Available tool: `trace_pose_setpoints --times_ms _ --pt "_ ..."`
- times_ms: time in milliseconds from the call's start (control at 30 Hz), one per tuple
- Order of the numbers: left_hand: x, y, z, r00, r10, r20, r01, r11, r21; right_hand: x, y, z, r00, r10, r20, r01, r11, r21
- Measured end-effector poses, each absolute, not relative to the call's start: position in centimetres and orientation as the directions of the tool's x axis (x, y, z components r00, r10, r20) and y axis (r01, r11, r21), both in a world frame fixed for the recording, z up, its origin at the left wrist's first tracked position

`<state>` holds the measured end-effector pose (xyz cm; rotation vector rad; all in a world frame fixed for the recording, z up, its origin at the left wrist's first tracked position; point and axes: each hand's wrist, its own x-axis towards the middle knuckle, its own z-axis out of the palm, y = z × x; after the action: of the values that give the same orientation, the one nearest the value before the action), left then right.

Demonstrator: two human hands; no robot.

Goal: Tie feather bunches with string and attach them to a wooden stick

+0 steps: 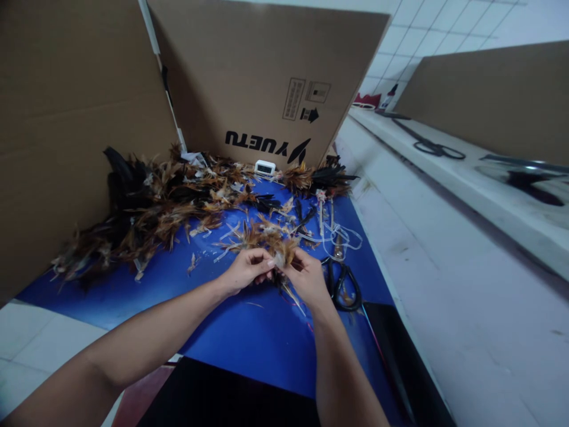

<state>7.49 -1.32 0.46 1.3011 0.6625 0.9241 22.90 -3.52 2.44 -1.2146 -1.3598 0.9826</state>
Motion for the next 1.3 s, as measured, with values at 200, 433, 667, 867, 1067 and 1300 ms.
trace_pose_setpoints --times_ms 200,433,667,867,1067,1300 --pt "7.47 -1.23 0.4 0.496 0.864 0.088 -0.193 0.011 0.981 23.0 -3.41 2.17 0.025 0.987 0.159 0.15 0.154 -0.977" --pt "7.45 -1.21 0.43 0.496 0.864 0.086 -0.197 0.016 0.98 23.03 -3.38 2.07 0.019 0.986 0.164 0.138 0.16 -0.977" --pt "7.46 -1.21 0.41 0.489 0.868 0.087 -0.199 0.014 0.98 23.06 -3.39 2.07 0.03 0.979 0.203 0.155 0.196 -0.968" --pt "7.44 -1.21 0.44 0.486 0.87 0.08 -0.192 0.018 0.981 23.24 -3.22 1.88 0.076 0.978 0.192 0.074 0.187 -0.98" --pt "7.55 -1.23 0.3 0.483 0.872 0.076 -0.182 0.015 0.983 23.26 -3.17 1.77 0.084 0.977 0.198 0.037 0.195 -0.98" --pt "7.55 -1.11 0.04 0.478 0.875 0.074 -0.177 0.014 0.984 23.22 -3.19 1.79 0.074 0.978 0.193 0.021 0.192 -0.981"
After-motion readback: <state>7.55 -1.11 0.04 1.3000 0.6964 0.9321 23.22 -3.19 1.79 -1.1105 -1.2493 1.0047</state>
